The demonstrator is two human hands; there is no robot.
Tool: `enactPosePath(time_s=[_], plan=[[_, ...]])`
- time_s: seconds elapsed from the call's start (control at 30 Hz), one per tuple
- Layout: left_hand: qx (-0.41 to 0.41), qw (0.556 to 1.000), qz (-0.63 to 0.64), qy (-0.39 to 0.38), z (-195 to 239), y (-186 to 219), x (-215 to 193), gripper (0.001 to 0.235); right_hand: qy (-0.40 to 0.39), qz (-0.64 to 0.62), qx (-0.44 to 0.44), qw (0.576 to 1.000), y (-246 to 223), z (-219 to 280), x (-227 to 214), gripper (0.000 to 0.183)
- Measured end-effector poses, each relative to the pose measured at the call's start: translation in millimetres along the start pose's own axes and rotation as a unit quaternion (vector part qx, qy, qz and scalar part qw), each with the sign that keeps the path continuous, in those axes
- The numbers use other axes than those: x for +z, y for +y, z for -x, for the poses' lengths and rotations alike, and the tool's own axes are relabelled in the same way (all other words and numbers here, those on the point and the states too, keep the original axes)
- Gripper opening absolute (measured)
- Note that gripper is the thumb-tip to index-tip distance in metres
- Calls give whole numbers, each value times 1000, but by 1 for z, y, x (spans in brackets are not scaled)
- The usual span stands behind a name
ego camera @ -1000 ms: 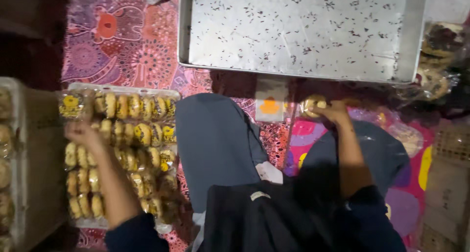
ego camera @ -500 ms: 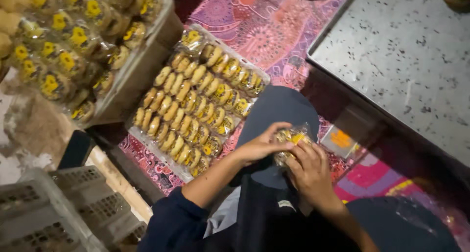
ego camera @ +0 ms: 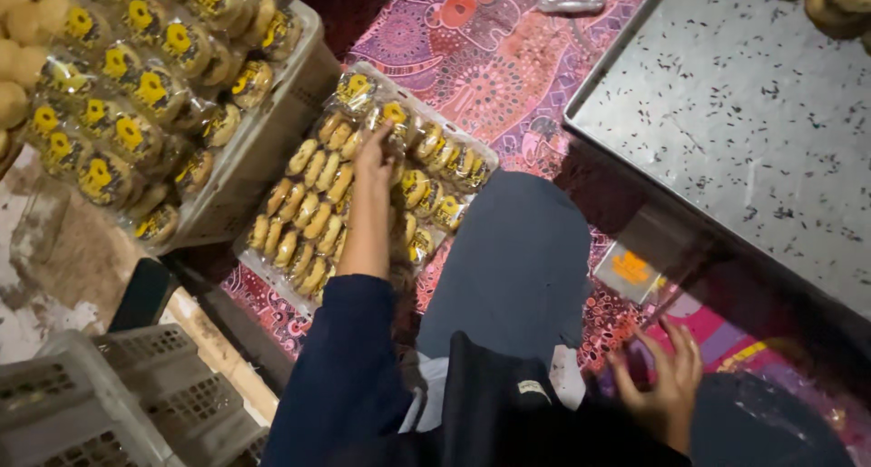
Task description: The person sits on the floor and repeatedly picks donuts from a metal tray, places them into small clear plastic bags, and arranges the sealed bags into a white plastic crate. The person handles the donuts by hand and works continuously throughout the clip.
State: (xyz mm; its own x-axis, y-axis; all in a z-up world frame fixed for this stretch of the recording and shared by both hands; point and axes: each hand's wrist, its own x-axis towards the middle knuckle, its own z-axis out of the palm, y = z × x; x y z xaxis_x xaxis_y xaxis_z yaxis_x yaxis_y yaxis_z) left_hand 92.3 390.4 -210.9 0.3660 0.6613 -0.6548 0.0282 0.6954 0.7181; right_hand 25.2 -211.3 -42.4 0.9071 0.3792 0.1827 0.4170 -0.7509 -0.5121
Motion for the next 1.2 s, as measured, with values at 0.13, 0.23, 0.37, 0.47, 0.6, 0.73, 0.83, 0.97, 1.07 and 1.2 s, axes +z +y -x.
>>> enactPosePath(time_s=[0.13, 0.23, 0.37, 0.47, 0.6, 0.73, 0.83, 0.97, 1.07, 1.2], plan=[[70, 989, 107, 70, -7, -9, 10, 39, 14, -6, 4, 1000, 38, 32, 17, 56], [123, 982, 90, 110, -8, -14, 19, 39, 16, -28, -19, 999, 58, 37, 22, 56], [159, 974, -42, 158, 16, -2, 34, 51, -16, 12, 3, 1000, 81, 48, 11, 55], [258, 918, -250, 165, 83, -1, 47, 70, -19, 5, 90, 996, 98, 70, -13, 49], [395, 882, -246, -73, 216, -85, 103, 85, -46, -25, 240, 969, 130, 57, -50, 41], [319, 625, -561, -440, 289, -202, 168, 31, -9, 33, 56, 998, 156, -33, -6, 45], [305, 381, -775, -402, 273, -267, 212, 58, -100, 61, 195, 974, 171, -103, 104, 44], [337, 263, -825, -369, 236, -300, 216, 100, -237, 33, 254, 937, 192, -147, 207, 48], [332, 261, -824, -378, 223, -311, 212, 120, -238, -23, 283, 929, 199, -153, 210, 53], [220, 331, -835, -381, 239, -295, 205, 69, -192, -182, 343, 901, 169, -156, 151, 60]])
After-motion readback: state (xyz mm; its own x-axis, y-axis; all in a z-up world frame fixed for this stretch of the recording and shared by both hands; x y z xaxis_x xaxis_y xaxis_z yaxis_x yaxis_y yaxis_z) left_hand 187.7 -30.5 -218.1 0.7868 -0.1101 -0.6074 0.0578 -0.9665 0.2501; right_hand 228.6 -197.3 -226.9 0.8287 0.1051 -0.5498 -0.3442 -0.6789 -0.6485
